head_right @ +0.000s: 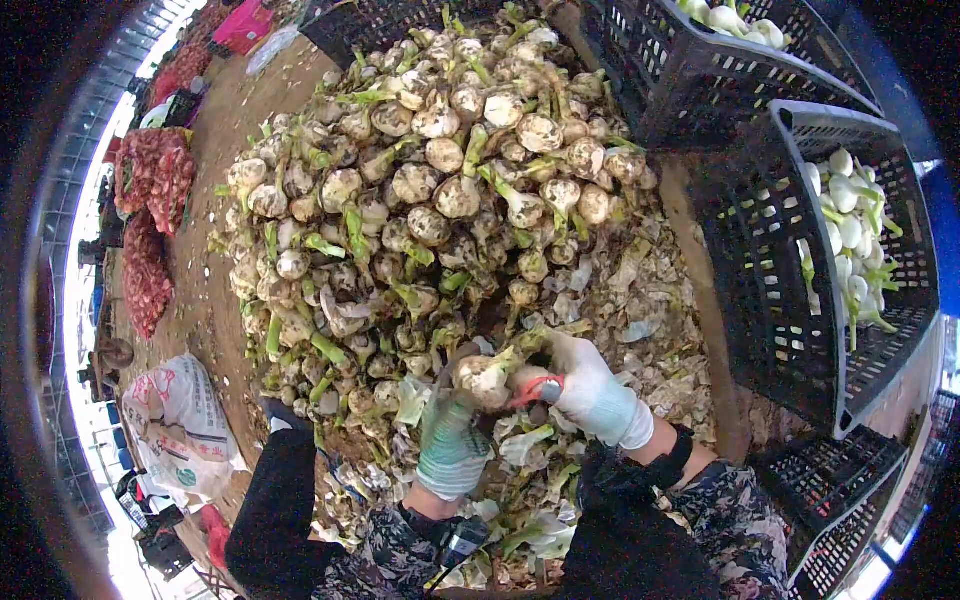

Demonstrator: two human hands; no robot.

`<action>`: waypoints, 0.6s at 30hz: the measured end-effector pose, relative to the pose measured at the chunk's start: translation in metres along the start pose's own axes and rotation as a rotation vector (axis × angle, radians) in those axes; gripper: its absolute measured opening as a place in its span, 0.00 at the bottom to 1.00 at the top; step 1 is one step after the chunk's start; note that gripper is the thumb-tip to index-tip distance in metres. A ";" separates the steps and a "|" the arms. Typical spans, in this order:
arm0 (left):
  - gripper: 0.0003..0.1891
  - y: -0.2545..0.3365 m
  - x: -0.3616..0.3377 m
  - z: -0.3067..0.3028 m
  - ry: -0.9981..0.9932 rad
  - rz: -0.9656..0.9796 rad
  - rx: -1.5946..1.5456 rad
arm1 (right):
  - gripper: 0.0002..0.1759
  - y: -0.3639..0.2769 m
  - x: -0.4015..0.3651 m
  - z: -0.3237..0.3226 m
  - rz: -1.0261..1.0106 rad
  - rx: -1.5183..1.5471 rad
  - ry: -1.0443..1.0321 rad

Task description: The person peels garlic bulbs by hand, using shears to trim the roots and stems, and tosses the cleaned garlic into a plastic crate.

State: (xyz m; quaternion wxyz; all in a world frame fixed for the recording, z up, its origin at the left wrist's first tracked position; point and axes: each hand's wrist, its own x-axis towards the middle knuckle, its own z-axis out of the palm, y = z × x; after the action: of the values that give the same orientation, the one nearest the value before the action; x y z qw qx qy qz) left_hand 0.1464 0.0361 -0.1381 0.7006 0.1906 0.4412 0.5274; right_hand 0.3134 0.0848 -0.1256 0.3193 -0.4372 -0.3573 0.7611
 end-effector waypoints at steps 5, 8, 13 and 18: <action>0.33 0.010 0.001 0.008 0.028 -0.203 -0.179 | 0.18 0.009 -0.001 0.002 -0.116 0.111 0.016; 0.35 0.012 0.009 0.006 0.054 -0.416 -0.175 | 0.18 0.014 0.000 -0.002 -0.124 -0.041 0.084; 0.32 -0.002 0.010 0.006 0.055 -0.018 0.206 | 0.16 0.015 -0.002 -0.009 -0.135 -0.029 0.040; 0.39 0.008 0.005 0.002 -0.010 -0.077 0.303 | 0.16 -0.004 -0.004 -0.002 -0.495 -0.706 0.036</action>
State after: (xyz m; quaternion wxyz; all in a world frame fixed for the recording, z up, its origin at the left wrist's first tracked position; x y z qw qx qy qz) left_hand 0.1442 0.0441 -0.1330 0.6857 0.2798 0.5190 0.4268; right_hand 0.3177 0.0837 -0.1215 0.3292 -0.4341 -0.6842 0.4848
